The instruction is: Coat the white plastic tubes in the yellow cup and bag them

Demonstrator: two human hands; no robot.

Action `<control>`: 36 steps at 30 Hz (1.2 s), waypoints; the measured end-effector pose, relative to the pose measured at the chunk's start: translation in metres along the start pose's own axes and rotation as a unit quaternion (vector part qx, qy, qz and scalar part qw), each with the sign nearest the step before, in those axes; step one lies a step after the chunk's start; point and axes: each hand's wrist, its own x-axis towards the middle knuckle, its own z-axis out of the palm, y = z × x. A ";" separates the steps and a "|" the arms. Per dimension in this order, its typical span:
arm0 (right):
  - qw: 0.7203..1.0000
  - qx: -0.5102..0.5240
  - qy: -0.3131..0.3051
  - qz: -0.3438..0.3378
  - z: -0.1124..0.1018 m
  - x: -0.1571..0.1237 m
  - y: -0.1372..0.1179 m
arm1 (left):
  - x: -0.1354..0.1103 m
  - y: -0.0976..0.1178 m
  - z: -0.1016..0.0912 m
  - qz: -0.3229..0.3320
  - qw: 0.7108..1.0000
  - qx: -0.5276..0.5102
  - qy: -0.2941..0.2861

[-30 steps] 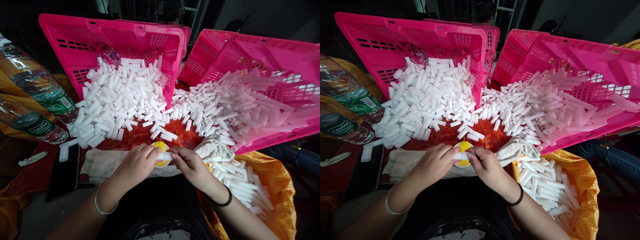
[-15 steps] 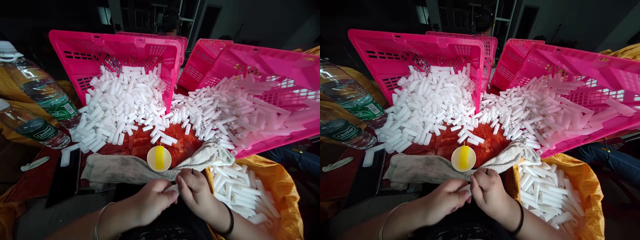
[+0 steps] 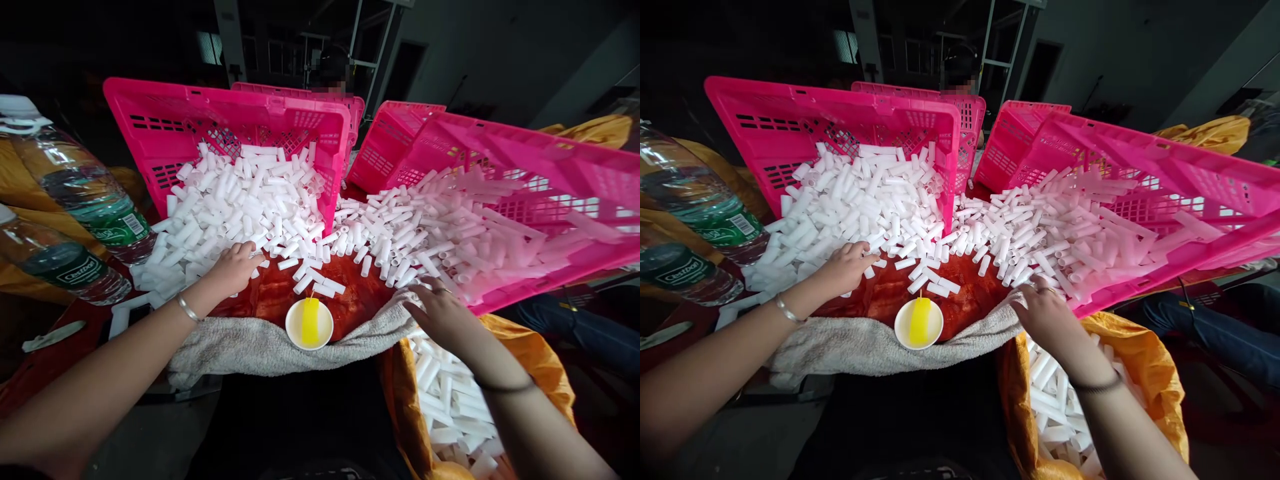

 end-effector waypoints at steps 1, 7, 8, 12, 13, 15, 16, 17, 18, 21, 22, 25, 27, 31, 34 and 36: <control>1.000 -0.011 -0.024 -0.006 0.011 0.022 -0.008 | 0.006 -0.007 0.003 0.007 1.000 -0.001 -0.014; 0.997 -0.031 -0.065 -0.023 0.056 0.107 -0.040 | 0.005 0.009 -0.001 0.048 0.998 -0.037 -0.024; 0.997 -0.020 -0.069 -0.038 0.058 0.109 -0.040 | -0.001 0.015 -0.004 0.047 0.996 -0.070 -0.013; 0.993 0.047 -0.080 -0.074 0.059 0.088 -0.043 | -0.035 0.039 -0.008 -0.030 0.971 -0.239 0.008; 0.989 0.098 -0.071 -0.086 0.057 0.078 -0.048 | -0.045 0.044 -0.006 -0.042 0.966 -0.257 -0.006; 0.964 0.234 -0.033 -0.125 0.054 0.056 -0.062 | -0.063 0.051 0.001 -0.024 0.965 -0.257 -0.039; 0.943 0.300 -0.011 -0.146 0.053 0.044 -0.070 | -0.071 0.054 0.005 -0.008 0.969 -0.242 -0.051; 0.922 0.349 0.003 -0.165 0.052 0.034 -0.079 | -0.076 0.056 0.009 0.003 0.974 -0.219 -0.060; 0.909 0.376 0.006 -0.179 0.051 0.024 -0.088 | -0.080 0.058 0.013 0.003 0.979 -0.192 -0.067; 0.894 0.405 -0.013 -0.191 0.053 0.004 -0.112 | -0.081 0.063 0.016 -0.040 0.989 -0.118 -0.082; 0.893 0.408 -0.019 -0.188 0.054 0.000 -0.118 | -0.079 0.065 0.014 -0.048 0.990 -0.109 -0.079; 0.896 0.405 -0.008 -0.182 0.057 -0.003 -0.132 | -0.073 0.073 0.007 -0.014 0.984 -0.166 -0.065; 0.899 0.392 0.010 -0.194 0.057 -0.003 -0.136 | -0.071 0.080 0.007 0.034 0.968 -0.238 -0.069; 0.895 0.388 0.021 -0.221 0.052 0.000 -0.136 | -0.072 0.098 0.023 0.077 0.953 -0.289 -0.040; 0.889 0.416 -0.012 -0.191 0.049 0.001 -0.134 | -0.072 0.108 0.037 0.064 0.955 -0.288 0.013; 0.890 0.420 -0.020 -0.177 0.048 0.001 -0.132 | -0.071 0.111 0.042 0.050 0.953 -0.295 0.037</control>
